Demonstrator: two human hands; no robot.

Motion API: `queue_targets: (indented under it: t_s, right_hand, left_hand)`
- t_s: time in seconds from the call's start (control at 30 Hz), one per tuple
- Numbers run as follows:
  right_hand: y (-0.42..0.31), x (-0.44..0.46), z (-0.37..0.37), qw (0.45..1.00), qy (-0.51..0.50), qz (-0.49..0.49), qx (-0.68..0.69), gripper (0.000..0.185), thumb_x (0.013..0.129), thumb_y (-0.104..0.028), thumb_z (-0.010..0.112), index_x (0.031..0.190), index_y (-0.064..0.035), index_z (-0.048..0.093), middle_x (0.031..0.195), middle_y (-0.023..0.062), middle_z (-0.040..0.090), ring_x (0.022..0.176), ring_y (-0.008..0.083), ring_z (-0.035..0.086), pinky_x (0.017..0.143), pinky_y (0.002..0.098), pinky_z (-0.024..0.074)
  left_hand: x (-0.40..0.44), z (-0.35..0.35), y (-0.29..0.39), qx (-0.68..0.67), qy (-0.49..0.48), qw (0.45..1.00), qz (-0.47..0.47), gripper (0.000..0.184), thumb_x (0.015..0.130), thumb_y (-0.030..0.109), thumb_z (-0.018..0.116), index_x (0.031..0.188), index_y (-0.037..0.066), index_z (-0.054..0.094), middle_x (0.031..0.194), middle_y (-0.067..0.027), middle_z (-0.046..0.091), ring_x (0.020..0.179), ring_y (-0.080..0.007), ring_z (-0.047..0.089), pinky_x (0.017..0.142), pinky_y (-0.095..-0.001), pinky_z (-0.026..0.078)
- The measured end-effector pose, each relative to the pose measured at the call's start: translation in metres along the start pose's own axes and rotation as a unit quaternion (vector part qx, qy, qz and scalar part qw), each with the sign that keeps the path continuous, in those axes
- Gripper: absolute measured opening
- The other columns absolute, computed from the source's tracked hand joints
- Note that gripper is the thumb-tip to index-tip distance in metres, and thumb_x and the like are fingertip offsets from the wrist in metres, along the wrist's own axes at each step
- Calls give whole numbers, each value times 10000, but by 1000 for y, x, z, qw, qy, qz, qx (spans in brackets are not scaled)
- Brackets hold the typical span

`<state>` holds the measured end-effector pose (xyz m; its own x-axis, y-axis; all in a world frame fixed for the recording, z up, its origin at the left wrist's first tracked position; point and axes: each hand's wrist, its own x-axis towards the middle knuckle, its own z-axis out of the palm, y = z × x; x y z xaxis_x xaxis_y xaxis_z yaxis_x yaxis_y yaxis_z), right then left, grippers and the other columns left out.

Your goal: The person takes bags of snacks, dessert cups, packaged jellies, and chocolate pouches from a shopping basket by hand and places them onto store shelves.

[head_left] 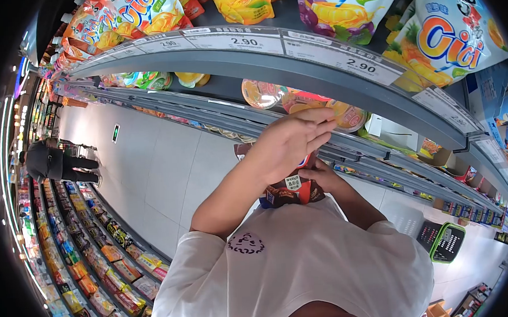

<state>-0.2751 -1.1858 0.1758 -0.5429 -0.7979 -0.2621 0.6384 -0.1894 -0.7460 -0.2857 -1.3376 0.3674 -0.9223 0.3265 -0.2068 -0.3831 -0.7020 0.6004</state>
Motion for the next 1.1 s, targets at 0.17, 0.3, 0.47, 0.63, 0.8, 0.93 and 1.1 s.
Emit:
queue_targets:
  t_s: [0.17, 0.3, 0.47, 0.63, 0.8, 0.93, 1.1]
  right_hand:
    - [0, 8, -1, 999, -21, 18, 20, 453, 815, -125, 611, 1227, -48, 440, 1154, 74, 533, 1074, 176, 503, 930, 335, 406]
    - [3, 14, 5, 998, -15, 24, 48, 462, 807, -104, 615, 1232, -53, 440, 1160, 70, 533, 1076, 178, 505, 931, 333, 407]
    - [6, 25, 18, 996, 12, 43, 81, 448, 793, -86, 631, 1202, -45, 451, 1141, 71, 545, 1055, 179, 524, 914, 345, 422]
    - [23, 40, 35, 988, 41, 39, 140, 444, 790, -86, 622, 1198, -41, 452, 1126, 91, 555, 1040, 207, 545, 887, 375, 455]
    - [44, 60, 74, 986, 71, 16, 147, 436, 797, -119, 615, 1194, -30, 456, 1112, 113, 565, 979, 221, 582, 838, 384, 493]
    - [71, 84, 132, 989, 87, -10, 123, 413, 798, -118, 607, 1175, -23, 470, 1108, 111, 568, 977, 214, 584, 846, 365, 484]
    - [96, 111, 195, 989, 104, -27, 98, 411, 803, -107, 602, 1179, -20, 463, 1099, 98, 566, 995, 201, 567, 871, 346, 456]
  left_hand:
    - [-36, -32, 6, 61, -36, 997, 30, 405, 841, 137, 437, 1172, -95, 453, 1231, -207, 471, 1158, -277, 463, 988, -364, 357]
    - [-75, -68, 5, 131, 76, 986, 71, 342, 834, 120, 450, 1116, -67, 500, 1120, -176, 559, 1045, -250, 552, 922, -344, 414]
    - [-122, -130, -5, 203, 286, 923, 159, 293, 832, 139, 472, 1077, -14, 525, 1089, -124, 571, 1013, -211, 549, 878, -329, 415]
    - [-153, -176, -23, 228, 332, 905, 141, 405, 842, 214, 528, 1195, 36, 438, 1170, -79, 494, 1114, -173, 441, 923, -333, 358]
    - [-177, -208, -23, 116, 279, 951, 70, 631, 796, 233, 619, 1292, 20, 293, 1216, -128, 444, 1122, -223, 444, 935, -350, 368]
    - [-220, -255, 5, 135, 217, 965, 55, 479, 797, 137, 614, 1214, 3, 418, 1097, -99, 553, 1047, -184, 509, 927, -339, 386]
    - [-267, -295, 39, 90, 196, 975, 56, 336, 781, 36, 602, 1103, 11, 512, 1036, -81, 601, 948, -153, 570, 852, -304, 446]
